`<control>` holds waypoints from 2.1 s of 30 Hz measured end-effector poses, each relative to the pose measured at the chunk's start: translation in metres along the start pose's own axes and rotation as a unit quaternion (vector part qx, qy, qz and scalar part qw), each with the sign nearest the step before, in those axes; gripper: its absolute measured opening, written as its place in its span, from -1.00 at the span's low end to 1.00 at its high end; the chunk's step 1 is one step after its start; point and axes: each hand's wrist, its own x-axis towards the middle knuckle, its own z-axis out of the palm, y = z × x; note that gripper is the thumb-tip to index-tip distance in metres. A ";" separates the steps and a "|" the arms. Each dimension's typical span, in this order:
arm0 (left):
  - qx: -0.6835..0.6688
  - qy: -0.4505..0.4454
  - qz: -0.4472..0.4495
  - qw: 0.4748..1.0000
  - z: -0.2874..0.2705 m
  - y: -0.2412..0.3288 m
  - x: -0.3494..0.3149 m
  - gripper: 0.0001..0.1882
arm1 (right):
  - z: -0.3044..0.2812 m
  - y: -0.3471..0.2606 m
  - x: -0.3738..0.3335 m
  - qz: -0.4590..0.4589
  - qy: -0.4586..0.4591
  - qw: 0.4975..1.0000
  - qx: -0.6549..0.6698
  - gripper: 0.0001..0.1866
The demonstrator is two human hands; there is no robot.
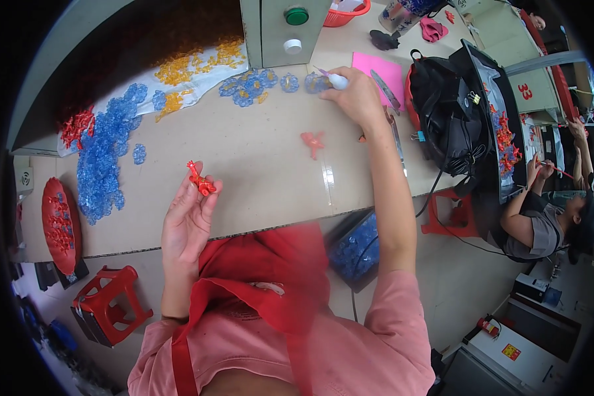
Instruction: The person applies glue from a glue bottle to small red plastic parts to assemble toy pieces.
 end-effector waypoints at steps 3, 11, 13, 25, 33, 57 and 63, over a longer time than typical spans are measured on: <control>-0.011 0.009 0.001 1.000 0.003 0.002 0.000 -0.57 | -0.002 0.008 -0.004 -0.027 -0.009 0.999 -0.016 -0.65; -0.012 -0.008 -0.025 1.000 0.004 -0.002 0.008 -0.59 | -0.018 -0.055 -0.090 0.064 0.046 0.865 0.496 -0.85; -0.052 -0.017 -0.049 0.997 0.006 -0.006 0.013 -0.65 | -0.003 -0.079 -0.110 -0.026 -0.030 0.818 0.574 -0.85; 0.064 -0.034 0.033 0.997 0.006 -0.009 -0.006 -0.70 | 0.026 -0.130 -0.130 -0.106 -0.058 0.849 0.515 -0.83; 0.073 -0.031 0.035 0.996 0.004 -0.008 -0.010 -0.70 | 0.027 -0.132 -0.133 -0.104 -0.054 0.856 0.504 -0.82; 0.088 0.009 0.040 0.995 0.014 -0.012 -0.011 -0.71 | 0.018 -0.140 -0.144 -0.089 -0.032 0.891 0.445 -0.82; 0.112 0.004 0.053 0.992 0.010 -0.012 -0.012 -0.71 | 0.017 -0.141 -0.146 -0.083 -0.029 0.889 0.449 -0.80</control>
